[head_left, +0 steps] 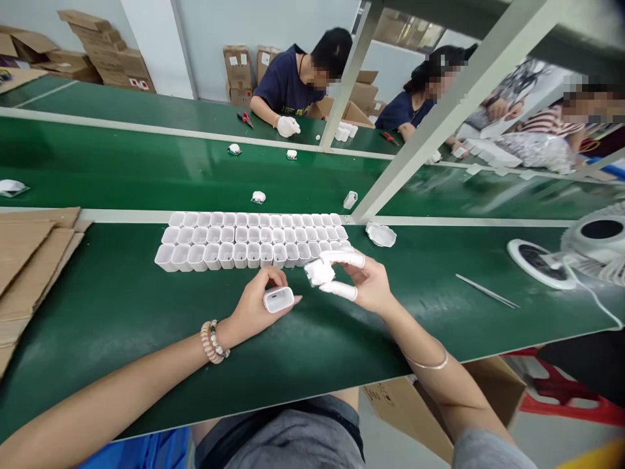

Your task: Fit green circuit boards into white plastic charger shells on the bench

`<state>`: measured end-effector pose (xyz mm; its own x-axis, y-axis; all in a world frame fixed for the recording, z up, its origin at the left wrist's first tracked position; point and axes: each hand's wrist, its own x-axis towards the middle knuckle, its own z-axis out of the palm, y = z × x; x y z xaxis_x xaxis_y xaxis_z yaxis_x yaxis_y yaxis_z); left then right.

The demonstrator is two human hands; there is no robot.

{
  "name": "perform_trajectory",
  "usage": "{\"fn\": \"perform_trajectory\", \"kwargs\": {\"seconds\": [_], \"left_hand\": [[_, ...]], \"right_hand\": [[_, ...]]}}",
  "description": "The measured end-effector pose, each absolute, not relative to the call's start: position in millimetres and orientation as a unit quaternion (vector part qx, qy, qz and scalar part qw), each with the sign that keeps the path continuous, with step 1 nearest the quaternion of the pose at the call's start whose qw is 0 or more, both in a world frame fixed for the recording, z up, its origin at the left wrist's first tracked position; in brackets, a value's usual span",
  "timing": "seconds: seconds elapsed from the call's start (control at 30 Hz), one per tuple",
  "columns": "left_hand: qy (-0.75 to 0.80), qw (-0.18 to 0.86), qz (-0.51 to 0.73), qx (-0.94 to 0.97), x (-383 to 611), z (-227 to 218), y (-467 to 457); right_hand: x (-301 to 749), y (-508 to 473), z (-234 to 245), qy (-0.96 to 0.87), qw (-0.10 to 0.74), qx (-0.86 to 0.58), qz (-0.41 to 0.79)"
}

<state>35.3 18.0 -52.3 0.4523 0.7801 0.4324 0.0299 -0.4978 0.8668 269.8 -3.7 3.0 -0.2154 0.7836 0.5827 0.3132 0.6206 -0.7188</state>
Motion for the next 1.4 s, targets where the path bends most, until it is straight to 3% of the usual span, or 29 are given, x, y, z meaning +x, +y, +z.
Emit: {"fn": "perform_trajectory", "kwargs": {"seconds": [0.47,1.4], "left_hand": [[0.286,0.249,0.395,0.837,34.1,-53.9,15.1],[0.331,0.187,0.369,0.848,35.1,-55.8,9.4]], "right_hand": [[238.5,-35.7,-12.4,-0.785,0.495,-0.355,0.109],[222.8,-44.7,-22.5,-0.752,0.483,-0.44,0.086]]}}
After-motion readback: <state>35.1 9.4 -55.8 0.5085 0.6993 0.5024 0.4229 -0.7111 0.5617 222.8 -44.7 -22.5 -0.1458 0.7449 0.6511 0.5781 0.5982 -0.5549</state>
